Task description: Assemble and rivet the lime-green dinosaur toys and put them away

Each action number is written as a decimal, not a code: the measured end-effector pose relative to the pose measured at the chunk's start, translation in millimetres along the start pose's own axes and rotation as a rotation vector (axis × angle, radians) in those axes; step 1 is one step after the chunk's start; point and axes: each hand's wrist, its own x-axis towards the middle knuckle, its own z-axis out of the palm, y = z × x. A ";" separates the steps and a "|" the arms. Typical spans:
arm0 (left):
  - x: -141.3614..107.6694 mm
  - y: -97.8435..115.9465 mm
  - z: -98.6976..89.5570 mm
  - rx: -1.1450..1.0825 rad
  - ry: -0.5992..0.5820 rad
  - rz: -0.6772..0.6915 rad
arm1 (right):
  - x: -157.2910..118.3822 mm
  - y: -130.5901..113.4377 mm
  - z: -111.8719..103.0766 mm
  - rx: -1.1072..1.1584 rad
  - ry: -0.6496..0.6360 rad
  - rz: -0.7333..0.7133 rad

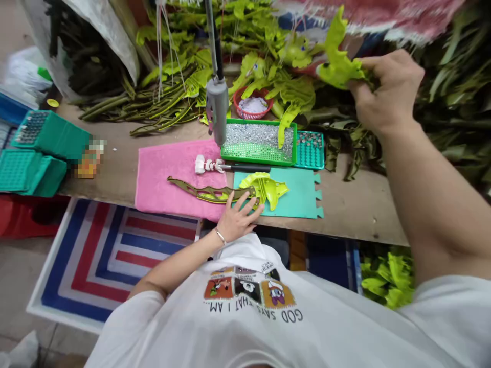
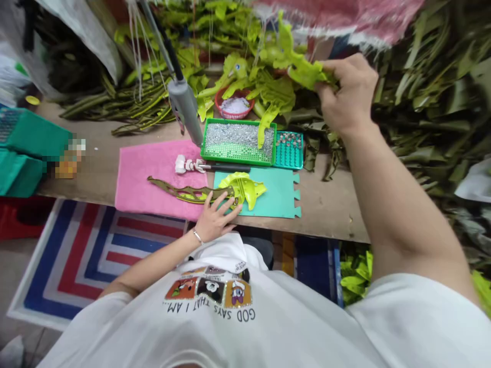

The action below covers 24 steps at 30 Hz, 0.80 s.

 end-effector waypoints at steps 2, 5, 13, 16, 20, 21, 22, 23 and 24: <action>0.4 0.4 0.8 0.006 -0.002 -0.002 | -6.1 -14.8 -8.8 0.067 0.001 -0.139; 1.0 1.7 1.1 0.000 -0.008 -0.008 | -26.0 -51.0 -23.0 0.240 -0.199 -0.365; 3.8 -3.8 -5.6 -0.002 -0.108 0.008 | -59.2 -112.2 56.1 0.701 -1.088 -0.128; 3.8 -5.8 -6.3 -0.007 -0.108 0.034 | -66.7 -99.4 85.6 0.736 -0.937 -0.126; 3.0 -5.8 -4.0 -0.016 -0.086 0.029 | -94.5 -67.4 71.7 0.655 -0.691 -0.104; 3.0 -5.4 -3.4 -0.019 -0.094 0.023 | -105.2 -58.5 62.9 0.600 -0.637 -0.101; 3.2 -5.0 -3.1 -0.023 -0.108 0.021 | -116.7 -49.5 54.2 0.539 -0.589 -0.103; 3.5 -4.6 -3.0 -0.027 -0.127 0.023 | -128.2 -40.8 46.8 0.481 -0.556 -0.111; 3.9 -4.2 -3.1 -0.033 -0.145 0.028 | -139.2 -32.6 41.6 0.436 -0.534 -0.115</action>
